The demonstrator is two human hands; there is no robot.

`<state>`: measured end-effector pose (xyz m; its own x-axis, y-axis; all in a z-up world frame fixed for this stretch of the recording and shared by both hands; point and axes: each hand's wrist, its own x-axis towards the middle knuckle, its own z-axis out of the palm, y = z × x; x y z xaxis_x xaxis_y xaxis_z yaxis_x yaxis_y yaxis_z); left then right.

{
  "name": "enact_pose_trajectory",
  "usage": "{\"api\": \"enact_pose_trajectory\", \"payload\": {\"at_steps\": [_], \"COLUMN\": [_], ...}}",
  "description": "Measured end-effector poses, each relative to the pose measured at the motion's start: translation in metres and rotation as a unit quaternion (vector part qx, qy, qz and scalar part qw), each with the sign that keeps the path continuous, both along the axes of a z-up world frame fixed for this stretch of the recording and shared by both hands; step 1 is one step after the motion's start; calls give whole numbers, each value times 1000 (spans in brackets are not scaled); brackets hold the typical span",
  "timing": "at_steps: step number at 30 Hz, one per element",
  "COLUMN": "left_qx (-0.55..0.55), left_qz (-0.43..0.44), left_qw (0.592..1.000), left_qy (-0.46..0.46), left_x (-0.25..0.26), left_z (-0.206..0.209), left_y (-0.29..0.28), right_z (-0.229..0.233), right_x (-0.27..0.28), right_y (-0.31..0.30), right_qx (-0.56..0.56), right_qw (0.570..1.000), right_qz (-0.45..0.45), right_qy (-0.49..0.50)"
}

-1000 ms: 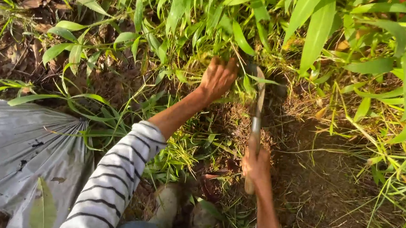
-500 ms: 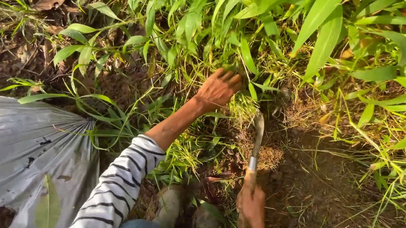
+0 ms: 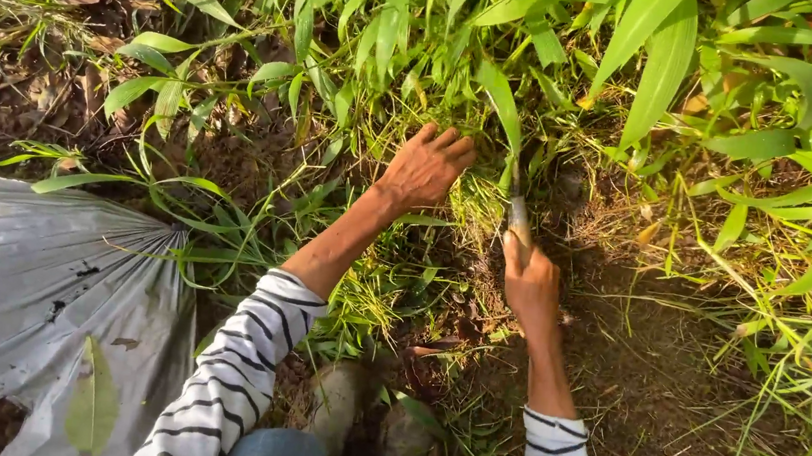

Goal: The person uses a sickle to cut weeds at the base near a plastic-covered garden bed. They gather the cut weeds with their left hand and continue clearing the area along the edge of the bed.

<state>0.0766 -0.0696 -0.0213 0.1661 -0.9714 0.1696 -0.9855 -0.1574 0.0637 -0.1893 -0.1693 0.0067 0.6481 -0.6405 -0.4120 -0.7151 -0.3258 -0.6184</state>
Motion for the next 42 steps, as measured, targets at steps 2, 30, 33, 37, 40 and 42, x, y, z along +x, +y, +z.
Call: {"api": "enact_pose_trajectory", "payload": {"at_steps": [2, 30, 33, 37, 40, 42], "left_qx": [12, 19, -1, 1, -23, -49], "left_qz": [-22, 73, 83, 103, 88, 68], "left_qw": [999, 996, 995, 993, 993, 993], "left_qy": [-23, 42, 50, 58, 80, 83], "left_x": [4, -91, -86, -82, -84, -88], "left_z": [5, 21, 26, 38, 30, 22], "left_y": [8, 93, 107, 129, 136, 134], "right_z": [-14, 5, 29, 19, -2, 5], "right_x": [-14, -79, -76, -103, -99, -86], "right_y": [22, 94, 128, 153, 127, 111], "right_qx": [63, 153, 229, 310, 277, 251], "right_qw": [994, 943, 938, 943, 934, 921], "right_qz": [-88, -178, -178, -113, -172, -213], "right_qy": [20, -238, -190, -39, -144, -207]}}
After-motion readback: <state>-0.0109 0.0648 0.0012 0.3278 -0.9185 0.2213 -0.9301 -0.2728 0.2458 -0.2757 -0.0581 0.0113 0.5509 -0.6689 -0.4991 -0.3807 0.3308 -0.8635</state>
